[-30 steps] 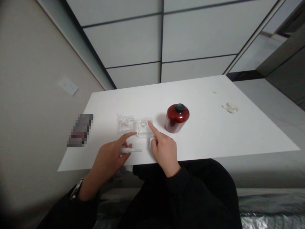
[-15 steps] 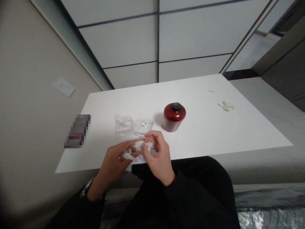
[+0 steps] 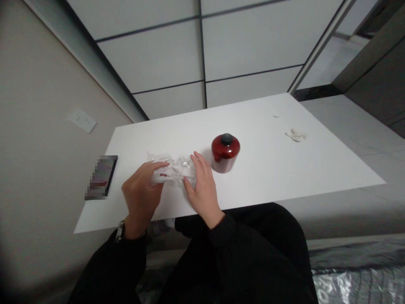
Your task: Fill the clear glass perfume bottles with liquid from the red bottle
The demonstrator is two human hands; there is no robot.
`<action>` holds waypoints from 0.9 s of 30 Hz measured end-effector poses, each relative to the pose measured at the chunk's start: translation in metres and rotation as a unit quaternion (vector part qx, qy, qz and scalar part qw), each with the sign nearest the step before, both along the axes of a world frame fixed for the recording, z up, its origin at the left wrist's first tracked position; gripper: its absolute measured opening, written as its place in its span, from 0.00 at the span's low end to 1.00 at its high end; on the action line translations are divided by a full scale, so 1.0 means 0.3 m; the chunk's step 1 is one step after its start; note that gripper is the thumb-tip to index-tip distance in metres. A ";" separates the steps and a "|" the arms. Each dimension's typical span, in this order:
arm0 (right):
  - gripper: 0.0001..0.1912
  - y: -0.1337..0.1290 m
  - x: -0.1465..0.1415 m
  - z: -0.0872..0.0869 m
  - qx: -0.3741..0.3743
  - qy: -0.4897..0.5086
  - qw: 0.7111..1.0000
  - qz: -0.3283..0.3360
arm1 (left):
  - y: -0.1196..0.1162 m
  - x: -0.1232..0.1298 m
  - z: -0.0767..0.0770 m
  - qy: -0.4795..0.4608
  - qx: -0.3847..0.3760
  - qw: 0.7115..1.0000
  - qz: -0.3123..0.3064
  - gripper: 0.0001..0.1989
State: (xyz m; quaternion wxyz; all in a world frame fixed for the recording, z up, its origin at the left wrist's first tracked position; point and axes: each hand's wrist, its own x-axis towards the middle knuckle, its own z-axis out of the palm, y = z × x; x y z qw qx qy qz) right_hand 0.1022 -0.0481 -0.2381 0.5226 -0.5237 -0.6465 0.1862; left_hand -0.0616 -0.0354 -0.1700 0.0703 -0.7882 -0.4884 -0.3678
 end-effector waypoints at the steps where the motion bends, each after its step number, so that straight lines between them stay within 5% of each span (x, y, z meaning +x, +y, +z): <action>1: 0.30 0.005 0.006 -0.009 -0.004 -0.003 1.000 0.002 | 0.006 0.011 -0.008 0.023 0.007 1.000 0.002 0.09; 13: 0.28 -0.009 0.090 -0.003 -0.002 -0.024 0.998 0.056 | -0.037 -0.014 -0.025 0.168 -0.030 0.985 0.002 0.16; 27: 0.31 -0.014 0.122 0.004 -0.008 0.016 0.992 0.124 | 0.043 0.058 0.025 0.181 -0.091 0.978 0.041 0.11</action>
